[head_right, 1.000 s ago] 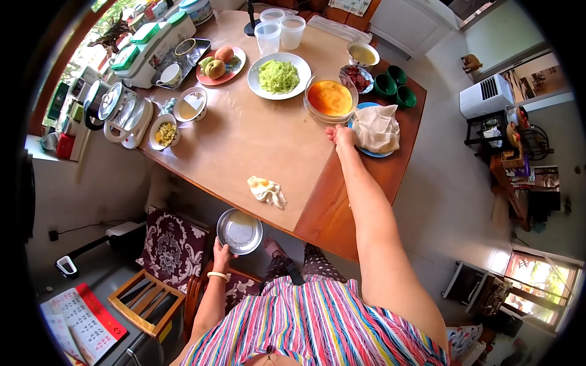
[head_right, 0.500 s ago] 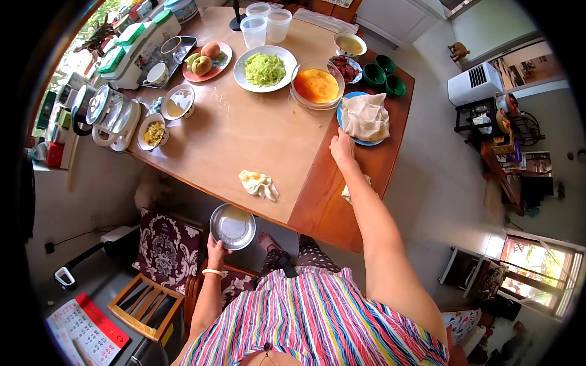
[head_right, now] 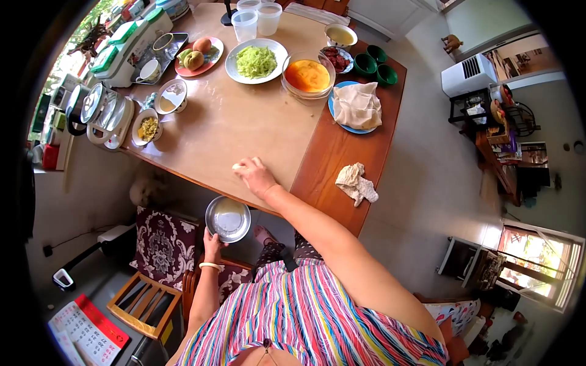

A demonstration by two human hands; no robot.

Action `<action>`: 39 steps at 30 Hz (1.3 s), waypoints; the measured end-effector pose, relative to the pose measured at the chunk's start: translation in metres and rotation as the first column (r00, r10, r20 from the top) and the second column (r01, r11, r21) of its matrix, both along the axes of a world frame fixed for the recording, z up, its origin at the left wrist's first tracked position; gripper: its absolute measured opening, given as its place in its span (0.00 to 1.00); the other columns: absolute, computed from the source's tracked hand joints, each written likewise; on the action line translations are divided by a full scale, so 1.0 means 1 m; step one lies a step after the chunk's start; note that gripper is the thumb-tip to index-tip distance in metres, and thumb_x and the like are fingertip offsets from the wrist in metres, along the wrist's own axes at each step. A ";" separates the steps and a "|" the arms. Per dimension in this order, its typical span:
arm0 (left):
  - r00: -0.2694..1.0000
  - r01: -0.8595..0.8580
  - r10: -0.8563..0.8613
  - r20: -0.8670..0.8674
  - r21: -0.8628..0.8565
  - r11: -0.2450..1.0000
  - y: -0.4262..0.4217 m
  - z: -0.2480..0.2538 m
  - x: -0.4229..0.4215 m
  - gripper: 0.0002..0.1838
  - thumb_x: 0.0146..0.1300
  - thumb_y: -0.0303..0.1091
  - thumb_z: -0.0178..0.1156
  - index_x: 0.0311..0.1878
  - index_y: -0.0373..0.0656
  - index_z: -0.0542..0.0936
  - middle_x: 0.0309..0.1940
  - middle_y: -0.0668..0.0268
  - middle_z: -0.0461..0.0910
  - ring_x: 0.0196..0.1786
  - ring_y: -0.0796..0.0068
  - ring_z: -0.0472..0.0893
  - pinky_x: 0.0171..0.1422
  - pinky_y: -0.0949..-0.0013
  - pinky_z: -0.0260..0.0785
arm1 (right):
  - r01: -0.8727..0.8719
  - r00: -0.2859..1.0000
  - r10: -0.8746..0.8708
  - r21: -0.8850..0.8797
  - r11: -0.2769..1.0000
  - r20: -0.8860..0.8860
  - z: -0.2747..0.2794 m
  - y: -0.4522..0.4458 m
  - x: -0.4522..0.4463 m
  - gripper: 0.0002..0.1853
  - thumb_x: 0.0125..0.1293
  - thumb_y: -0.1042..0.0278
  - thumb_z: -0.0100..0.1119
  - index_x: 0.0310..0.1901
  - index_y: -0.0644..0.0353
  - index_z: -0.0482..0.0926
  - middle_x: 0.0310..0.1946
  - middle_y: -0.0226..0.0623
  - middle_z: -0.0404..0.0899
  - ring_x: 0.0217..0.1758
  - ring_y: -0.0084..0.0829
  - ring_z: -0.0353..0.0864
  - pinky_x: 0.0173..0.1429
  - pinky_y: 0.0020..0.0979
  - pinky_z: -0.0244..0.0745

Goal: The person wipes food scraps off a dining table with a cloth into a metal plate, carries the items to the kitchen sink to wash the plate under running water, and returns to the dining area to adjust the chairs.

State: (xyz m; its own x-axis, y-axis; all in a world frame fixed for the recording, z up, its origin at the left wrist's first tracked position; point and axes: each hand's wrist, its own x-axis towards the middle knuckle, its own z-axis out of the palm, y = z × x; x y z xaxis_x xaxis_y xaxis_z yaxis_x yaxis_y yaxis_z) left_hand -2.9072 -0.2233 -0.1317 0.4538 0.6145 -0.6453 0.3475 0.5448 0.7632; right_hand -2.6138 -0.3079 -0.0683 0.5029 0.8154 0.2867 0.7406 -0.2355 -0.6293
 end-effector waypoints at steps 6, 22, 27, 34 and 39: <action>1.000 0.007 -0.007 0.029 0.004 1.000 0.001 0.003 0.000 0.21 0.60 0.19 0.42 0.58 0.42 0.65 0.39 0.62 0.76 0.27 0.76 0.79 0.20 0.77 0.73 | 0.706 0.542 -0.596 -0.064 0.705 -0.593 0.050 -0.061 0.072 0.06 0.60 0.70 0.58 0.39 0.60 0.79 0.37 0.39 0.76 0.37 0.36 0.78 0.42 0.33 0.76; 0.999 0.007 -0.006 0.053 -0.013 1.000 0.004 0.005 0.003 0.21 0.57 0.17 0.40 0.56 0.40 0.65 0.37 0.60 0.76 0.25 0.74 0.78 0.18 0.76 0.71 | 0.931 -0.213 -0.460 -0.321 0.171 -0.862 -0.029 -0.163 0.230 0.08 0.64 0.66 0.53 0.28 0.58 0.73 0.21 0.32 0.78 0.15 0.19 0.70 0.14 0.21 0.57; 0.999 -0.004 0.004 0.038 -0.016 1.000 0.003 0.006 0.005 0.21 0.58 0.18 0.41 0.56 0.40 0.65 0.38 0.61 0.76 0.25 0.74 0.78 0.18 0.76 0.71 | 0.867 -0.298 -0.376 -0.414 0.279 -0.878 -0.034 -0.178 0.237 0.08 0.65 0.67 0.52 0.29 0.59 0.72 0.21 0.33 0.76 0.16 0.19 0.70 0.16 0.21 0.56; 1.000 0.009 -0.009 0.013 0.002 1.000 0.004 0.007 0.003 0.22 0.59 0.18 0.41 0.58 0.42 0.65 0.40 0.60 0.76 0.27 0.74 0.79 0.20 0.76 0.73 | 0.892 -0.214 -0.450 -0.361 0.271 -0.867 -0.037 -0.225 0.281 0.05 0.63 0.73 0.50 0.30 0.62 0.71 0.22 0.38 0.77 0.16 0.21 0.70 0.15 0.22 0.57; 0.999 0.037 -0.037 0.017 -0.010 0.999 0.004 0.007 0.003 0.23 0.59 0.19 0.42 0.59 0.42 0.64 0.41 0.60 0.76 0.28 0.74 0.79 0.20 0.76 0.74 | 0.748 0.504 -0.747 -0.212 0.628 -0.435 -0.021 -0.203 0.226 0.05 0.61 0.69 0.58 0.37 0.61 0.78 0.24 0.32 0.78 0.21 0.22 0.73 0.23 0.26 0.69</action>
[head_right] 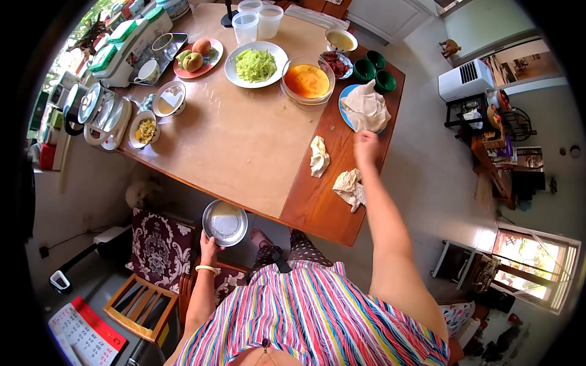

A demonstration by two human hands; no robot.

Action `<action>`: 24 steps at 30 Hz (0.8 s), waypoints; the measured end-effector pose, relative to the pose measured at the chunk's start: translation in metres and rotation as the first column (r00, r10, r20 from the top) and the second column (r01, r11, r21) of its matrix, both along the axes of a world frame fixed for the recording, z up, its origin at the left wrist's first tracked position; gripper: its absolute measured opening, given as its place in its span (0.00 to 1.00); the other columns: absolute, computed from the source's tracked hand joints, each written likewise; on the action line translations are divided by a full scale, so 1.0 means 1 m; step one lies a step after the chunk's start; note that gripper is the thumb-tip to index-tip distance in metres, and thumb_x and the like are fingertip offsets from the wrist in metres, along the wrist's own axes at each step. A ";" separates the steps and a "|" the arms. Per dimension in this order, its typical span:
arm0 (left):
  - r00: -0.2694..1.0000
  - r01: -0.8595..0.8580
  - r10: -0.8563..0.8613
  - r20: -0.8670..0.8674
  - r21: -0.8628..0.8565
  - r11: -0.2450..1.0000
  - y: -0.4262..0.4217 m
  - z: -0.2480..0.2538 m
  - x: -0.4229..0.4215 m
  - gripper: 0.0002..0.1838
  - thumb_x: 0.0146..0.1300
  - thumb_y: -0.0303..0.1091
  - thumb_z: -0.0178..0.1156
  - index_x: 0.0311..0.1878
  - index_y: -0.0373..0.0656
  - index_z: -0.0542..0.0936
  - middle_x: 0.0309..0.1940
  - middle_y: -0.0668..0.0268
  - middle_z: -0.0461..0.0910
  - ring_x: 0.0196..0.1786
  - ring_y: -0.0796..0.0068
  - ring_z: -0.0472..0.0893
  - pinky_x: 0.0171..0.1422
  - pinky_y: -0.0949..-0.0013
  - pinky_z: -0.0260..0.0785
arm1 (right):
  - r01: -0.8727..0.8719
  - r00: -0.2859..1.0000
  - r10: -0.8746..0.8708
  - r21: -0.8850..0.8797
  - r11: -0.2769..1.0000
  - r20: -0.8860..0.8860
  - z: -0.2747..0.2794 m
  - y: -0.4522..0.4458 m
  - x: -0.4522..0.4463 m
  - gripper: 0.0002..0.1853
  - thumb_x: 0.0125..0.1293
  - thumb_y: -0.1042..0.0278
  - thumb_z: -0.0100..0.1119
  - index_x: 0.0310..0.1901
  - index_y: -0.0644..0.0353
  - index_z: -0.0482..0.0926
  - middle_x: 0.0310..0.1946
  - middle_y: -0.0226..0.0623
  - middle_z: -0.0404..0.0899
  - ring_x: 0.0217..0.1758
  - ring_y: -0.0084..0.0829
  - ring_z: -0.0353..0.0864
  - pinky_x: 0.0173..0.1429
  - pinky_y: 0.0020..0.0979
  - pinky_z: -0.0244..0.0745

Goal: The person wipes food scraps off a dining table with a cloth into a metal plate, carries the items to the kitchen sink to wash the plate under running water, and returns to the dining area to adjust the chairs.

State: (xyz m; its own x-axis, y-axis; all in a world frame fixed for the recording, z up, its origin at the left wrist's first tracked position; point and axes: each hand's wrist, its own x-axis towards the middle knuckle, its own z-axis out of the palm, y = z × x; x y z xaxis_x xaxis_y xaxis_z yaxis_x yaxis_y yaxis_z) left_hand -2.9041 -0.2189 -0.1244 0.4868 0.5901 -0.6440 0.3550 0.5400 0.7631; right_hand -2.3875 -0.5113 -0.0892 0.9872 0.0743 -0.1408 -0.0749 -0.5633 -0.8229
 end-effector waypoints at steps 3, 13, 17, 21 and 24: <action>1.000 -0.006 0.006 -0.001 -0.007 1.000 -0.001 -0.002 -0.002 0.23 0.59 0.19 0.42 0.59 0.42 0.64 0.41 0.60 0.76 0.28 0.74 0.79 0.21 0.76 0.74 | -0.487 0.725 0.559 -0.274 0.829 0.403 0.038 0.076 -0.100 0.13 0.53 0.69 0.62 0.43 0.54 0.81 0.46 0.39 0.74 0.45 0.39 0.75 0.53 0.36 0.72; 1.000 -0.010 0.010 0.007 -0.008 1.000 0.000 -0.003 -0.002 0.23 0.60 0.19 0.42 0.60 0.43 0.64 0.40 0.63 0.75 0.27 0.76 0.79 0.20 0.78 0.73 | 0.297 0.899 -0.186 -0.239 0.925 0.396 -0.003 0.049 -0.060 0.20 0.55 0.71 0.61 0.51 0.60 0.75 0.51 0.45 0.73 0.53 0.44 0.74 0.58 0.39 0.70; 1.000 -0.018 0.018 -0.009 -0.019 1.000 0.000 0.000 -0.002 0.23 0.60 0.19 0.42 0.60 0.43 0.64 0.41 0.62 0.76 0.27 0.76 0.79 0.20 0.77 0.73 | 0.278 0.931 -0.221 -0.170 0.946 0.290 -0.025 0.083 -0.045 0.20 0.54 0.69 0.58 0.51 0.59 0.76 0.52 0.48 0.73 0.56 0.46 0.72 0.61 0.40 0.66; 1.000 -0.021 0.021 -0.006 0.003 1.000 0.001 0.003 0.002 0.23 0.60 0.19 0.42 0.60 0.43 0.64 0.40 0.62 0.76 0.26 0.75 0.79 0.21 0.77 0.73 | 0.260 0.943 -0.233 -0.087 0.962 0.237 -0.011 0.129 -0.022 0.17 0.55 0.70 0.55 0.48 0.57 0.78 0.51 0.41 0.76 0.55 0.45 0.72 0.60 0.40 0.66; 1.000 -0.005 0.005 0.030 -0.006 1.000 0.002 -0.004 -0.004 0.24 0.60 0.20 0.42 0.61 0.43 0.63 0.40 0.62 0.76 0.26 0.75 0.79 0.21 0.77 0.73 | 0.191 0.936 -0.113 -0.212 0.958 0.334 -0.022 0.137 -0.015 0.15 0.56 0.72 0.54 0.45 0.52 0.79 0.48 0.36 0.78 0.52 0.43 0.74 0.57 0.39 0.68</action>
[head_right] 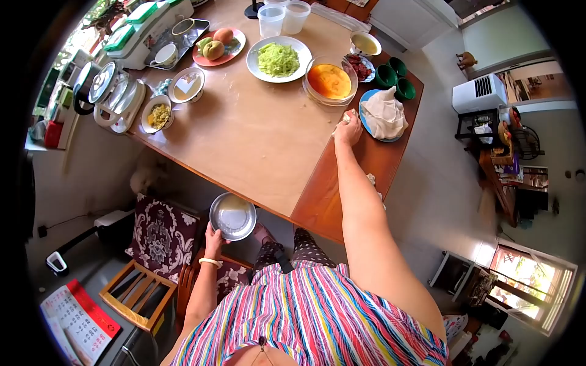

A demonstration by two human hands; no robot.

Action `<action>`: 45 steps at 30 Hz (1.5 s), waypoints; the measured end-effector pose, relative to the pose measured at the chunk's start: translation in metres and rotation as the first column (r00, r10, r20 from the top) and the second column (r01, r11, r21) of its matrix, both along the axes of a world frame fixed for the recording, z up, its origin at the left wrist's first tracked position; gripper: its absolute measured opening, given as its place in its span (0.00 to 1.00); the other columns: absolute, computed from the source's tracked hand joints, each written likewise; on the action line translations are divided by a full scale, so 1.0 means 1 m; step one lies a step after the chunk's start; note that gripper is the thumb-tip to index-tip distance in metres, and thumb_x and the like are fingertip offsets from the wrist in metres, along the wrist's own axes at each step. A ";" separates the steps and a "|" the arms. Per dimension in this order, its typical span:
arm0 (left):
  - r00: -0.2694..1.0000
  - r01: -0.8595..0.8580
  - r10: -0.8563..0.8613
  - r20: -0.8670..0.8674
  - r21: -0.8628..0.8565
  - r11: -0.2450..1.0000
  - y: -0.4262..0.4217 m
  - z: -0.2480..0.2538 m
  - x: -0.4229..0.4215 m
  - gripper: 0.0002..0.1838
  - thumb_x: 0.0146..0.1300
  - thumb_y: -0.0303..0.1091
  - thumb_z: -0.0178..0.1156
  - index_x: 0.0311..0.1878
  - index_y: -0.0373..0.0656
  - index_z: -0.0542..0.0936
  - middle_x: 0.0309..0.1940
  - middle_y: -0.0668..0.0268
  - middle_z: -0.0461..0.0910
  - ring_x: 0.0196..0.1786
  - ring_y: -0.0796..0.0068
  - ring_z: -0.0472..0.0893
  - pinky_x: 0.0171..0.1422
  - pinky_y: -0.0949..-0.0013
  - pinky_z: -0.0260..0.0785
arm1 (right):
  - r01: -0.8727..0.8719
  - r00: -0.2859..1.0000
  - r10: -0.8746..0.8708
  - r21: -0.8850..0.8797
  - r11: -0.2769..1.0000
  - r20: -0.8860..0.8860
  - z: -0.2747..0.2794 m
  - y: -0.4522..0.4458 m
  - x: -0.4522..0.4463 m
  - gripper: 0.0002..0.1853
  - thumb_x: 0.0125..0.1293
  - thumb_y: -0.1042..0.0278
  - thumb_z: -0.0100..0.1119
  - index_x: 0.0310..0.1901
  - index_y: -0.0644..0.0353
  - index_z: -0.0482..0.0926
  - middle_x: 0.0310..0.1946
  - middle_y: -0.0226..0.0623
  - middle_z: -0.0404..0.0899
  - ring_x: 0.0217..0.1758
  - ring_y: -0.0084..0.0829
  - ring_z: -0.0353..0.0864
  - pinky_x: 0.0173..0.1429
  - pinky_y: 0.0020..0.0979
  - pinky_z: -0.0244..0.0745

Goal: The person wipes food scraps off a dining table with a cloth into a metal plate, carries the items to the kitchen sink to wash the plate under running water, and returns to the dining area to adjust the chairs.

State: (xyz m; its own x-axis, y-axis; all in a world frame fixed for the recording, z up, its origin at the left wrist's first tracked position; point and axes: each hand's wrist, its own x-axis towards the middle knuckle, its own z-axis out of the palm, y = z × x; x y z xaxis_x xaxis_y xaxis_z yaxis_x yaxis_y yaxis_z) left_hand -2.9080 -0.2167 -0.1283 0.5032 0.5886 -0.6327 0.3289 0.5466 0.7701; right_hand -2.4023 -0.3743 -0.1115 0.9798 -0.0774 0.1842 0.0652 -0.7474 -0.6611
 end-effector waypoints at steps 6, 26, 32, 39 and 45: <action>1.000 -0.024 0.024 -0.017 -0.012 1.000 -0.005 -0.004 0.000 0.25 0.60 0.20 0.42 0.62 0.42 0.62 0.40 0.62 0.76 0.26 0.75 0.79 0.22 0.77 0.74 | -0.209 0.972 0.209 -0.011 0.978 0.110 -0.010 0.032 -0.035 0.16 0.54 0.75 0.49 0.43 0.52 0.81 0.50 0.33 0.78 0.54 0.36 0.74 0.59 0.35 0.66; 0.999 -0.015 0.015 0.034 -0.005 1.000 -0.004 0.005 0.003 0.24 0.59 0.19 0.41 0.61 0.40 0.63 0.39 0.62 0.76 0.25 0.76 0.78 0.22 0.77 0.73 | 0.414 0.840 0.157 0.799 0.435 -0.520 0.023 0.057 -0.035 0.14 0.70 0.65 0.47 0.50 0.66 0.67 0.41 0.44 0.78 0.44 0.38 0.80 0.42 0.31 0.77; 0.999 -0.002 0.002 0.036 -0.001 1.000 -0.002 0.005 0.002 0.22 0.60 0.20 0.42 0.60 0.40 0.63 0.38 0.63 0.76 0.24 0.77 0.77 0.21 0.78 0.72 | 0.527 0.778 0.226 0.805 0.274 -0.586 -0.013 0.050 0.029 0.09 0.70 0.68 0.43 0.42 0.65 0.70 0.35 0.43 0.79 0.31 0.33 0.80 0.30 0.27 0.76; 1.000 -0.006 0.006 0.027 0.005 1.000 -0.004 0.000 0.001 0.22 0.60 0.20 0.42 0.59 0.40 0.64 0.37 0.63 0.76 0.23 0.77 0.77 0.21 0.78 0.71 | 0.519 0.789 0.136 0.769 0.373 -0.599 -0.022 0.005 0.042 0.08 0.68 0.71 0.48 0.33 0.66 0.74 0.26 0.39 0.78 0.25 0.31 0.78 0.28 0.26 0.75; 0.999 0.002 -0.003 0.047 0.003 1.000 -0.004 -0.003 -0.002 0.24 0.60 0.20 0.42 0.61 0.40 0.62 0.39 0.63 0.76 0.24 0.77 0.77 0.21 0.78 0.72 | 0.504 0.798 0.082 0.735 0.454 -0.598 -0.019 -0.032 0.038 0.08 0.65 0.66 0.59 0.34 0.61 0.74 0.27 0.34 0.77 0.28 0.29 0.79 0.31 0.26 0.77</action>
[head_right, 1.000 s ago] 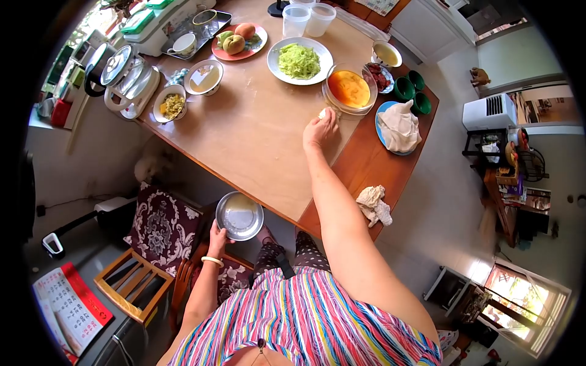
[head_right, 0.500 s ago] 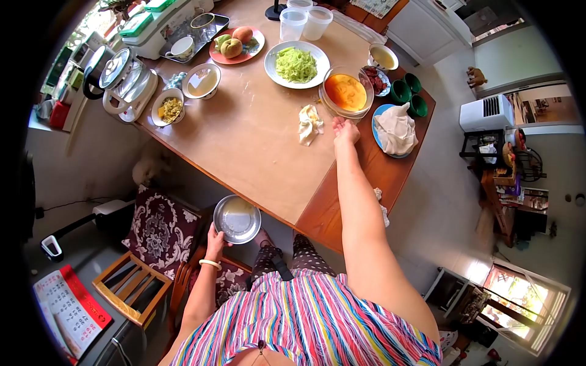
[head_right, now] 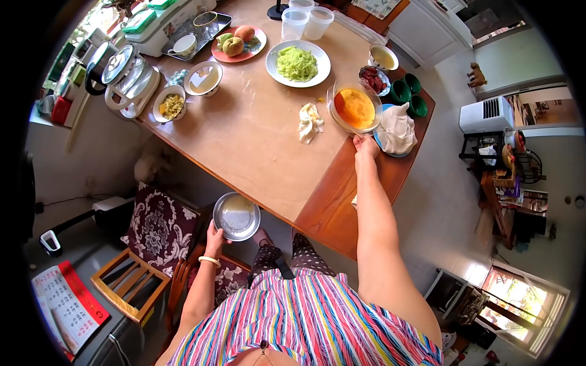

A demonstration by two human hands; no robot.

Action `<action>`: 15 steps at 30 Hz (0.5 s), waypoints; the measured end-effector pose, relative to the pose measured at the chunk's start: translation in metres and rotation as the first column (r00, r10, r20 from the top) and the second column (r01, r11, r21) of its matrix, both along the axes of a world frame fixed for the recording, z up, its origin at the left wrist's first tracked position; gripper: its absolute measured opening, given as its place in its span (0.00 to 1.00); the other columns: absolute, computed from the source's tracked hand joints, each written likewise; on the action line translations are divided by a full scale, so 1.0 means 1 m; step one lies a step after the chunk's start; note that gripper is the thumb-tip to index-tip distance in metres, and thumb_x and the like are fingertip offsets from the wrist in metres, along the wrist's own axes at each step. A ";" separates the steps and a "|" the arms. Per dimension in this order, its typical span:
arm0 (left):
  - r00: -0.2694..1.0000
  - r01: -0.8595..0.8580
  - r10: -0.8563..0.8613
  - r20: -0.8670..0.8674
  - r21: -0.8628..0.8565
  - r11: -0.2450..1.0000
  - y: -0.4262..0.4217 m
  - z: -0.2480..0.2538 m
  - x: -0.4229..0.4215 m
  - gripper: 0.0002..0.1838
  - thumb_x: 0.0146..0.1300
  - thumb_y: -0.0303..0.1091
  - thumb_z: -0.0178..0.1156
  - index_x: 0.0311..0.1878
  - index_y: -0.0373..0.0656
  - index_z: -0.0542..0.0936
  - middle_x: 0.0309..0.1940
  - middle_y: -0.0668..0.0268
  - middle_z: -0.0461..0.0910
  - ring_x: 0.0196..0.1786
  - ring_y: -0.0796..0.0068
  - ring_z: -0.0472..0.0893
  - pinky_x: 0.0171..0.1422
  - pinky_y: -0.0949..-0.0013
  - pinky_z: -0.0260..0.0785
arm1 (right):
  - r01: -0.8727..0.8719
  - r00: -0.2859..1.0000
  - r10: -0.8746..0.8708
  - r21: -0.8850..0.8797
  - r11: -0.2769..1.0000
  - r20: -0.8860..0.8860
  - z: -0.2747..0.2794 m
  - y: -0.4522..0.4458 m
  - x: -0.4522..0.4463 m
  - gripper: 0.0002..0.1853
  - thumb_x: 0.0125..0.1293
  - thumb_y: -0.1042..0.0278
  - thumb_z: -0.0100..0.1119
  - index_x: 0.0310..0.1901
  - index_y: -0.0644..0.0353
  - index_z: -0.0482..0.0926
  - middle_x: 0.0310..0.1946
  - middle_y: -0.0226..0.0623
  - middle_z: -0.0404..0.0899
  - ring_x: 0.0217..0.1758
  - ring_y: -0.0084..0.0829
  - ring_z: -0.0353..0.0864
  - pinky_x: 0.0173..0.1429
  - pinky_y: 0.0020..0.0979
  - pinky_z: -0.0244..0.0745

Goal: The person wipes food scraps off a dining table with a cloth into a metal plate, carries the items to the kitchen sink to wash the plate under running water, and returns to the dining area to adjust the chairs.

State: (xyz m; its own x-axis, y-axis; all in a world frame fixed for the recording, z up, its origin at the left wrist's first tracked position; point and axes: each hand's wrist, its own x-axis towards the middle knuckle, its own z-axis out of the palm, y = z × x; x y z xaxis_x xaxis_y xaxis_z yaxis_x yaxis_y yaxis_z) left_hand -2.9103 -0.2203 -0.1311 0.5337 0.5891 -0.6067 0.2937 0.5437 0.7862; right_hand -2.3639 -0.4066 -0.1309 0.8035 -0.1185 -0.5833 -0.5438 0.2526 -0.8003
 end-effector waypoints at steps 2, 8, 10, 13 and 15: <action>1.000 -0.016 0.016 -0.007 0.009 1.000 0.000 0.002 0.001 0.24 0.60 0.20 0.42 0.61 0.41 0.62 0.39 0.62 0.76 0.25 0.77 0.77 0.21 0.78 0.72 | 0.019 1.000 -0.019 -0.016 1.000 0.002 0.002 -0.013 -0.004 0.06 0.65 0.68 0.57 0.34 0.61 0.74 0.27 0.34 0.77 0.28 0.30 0.80 0.30 0.26 0.78; 1.000 0.001 -0.001 0.003 0.002 1.000 0.004 -0.001 -0.002 0.24 0.60 0.19 0.42 0.61 0.41 0.63 0.40 0.61 0.75 0.26 0.77 0.78 0.21 0.78 0.72 | -0.005 0.999 0.010 -0.106 0.994 0.049 0.005 -0.048 -0.017 0.06 0.63 0.70 0.53 0.36 0.63 0.76 0.29 0.34 0.79 0.27 0.26 0.79 0.29 0.27 0.76; 1.000 0.004 -0.004 0.004 -0.004 1.000 0.005 0.001 -0.001 0.24 0.59 0.18 0.41 0.61 0.40 0.63 0.40 0.61 0.75 0.25 0.76 0.78 0.21 0.78 0.72 | 0.030 0.995 -0.013 -0.180 0.983 0.097 0.013 -0.054 -0.028 0.06 0.63 0.71 0.53 0.37 0.64 0.76 0.32 0.35 0.79 0.31 0.27 0.79 0.32 0.28 0.77; 1.000 0.003 -0.003 0.005 0.002 1.000 0.006 0.000 -0.003 0.25 0.59 0.18 0.41 0.61 0.40 0.63 0.40 0.61 0.75 0.25 0.76 0.78 0.21 0.78 0.72 | 0.205 0.929 -0.006 -0.501 0.841 0.370 0.035 -0.052 -0.059 0.09 0.63 0.72 0.52 0.42 0.66 0.75 0.37 0.37 0.78 0.40 0.30 0.78 0.42 0.31 0.76; 1.000 0.001 -0.001 0.007 0.017 1.000 0.007 -0.005 -0.003 0.25 0.59 0.18 0.41 0.61 0.40 0.63 0.40 0.61 0.75 0.25 0.75 0.78 0.21 0.78 0.72 | 0.329 0.719 0.209 -0.590 0.738 0.663 0.053 -0.026 -0.095 0.12 0.63 0.73 0.52 0.46 0.67 0.73 0.39 0.40 0.77 0.43 0.36 0.77 0.51 0.35 0.72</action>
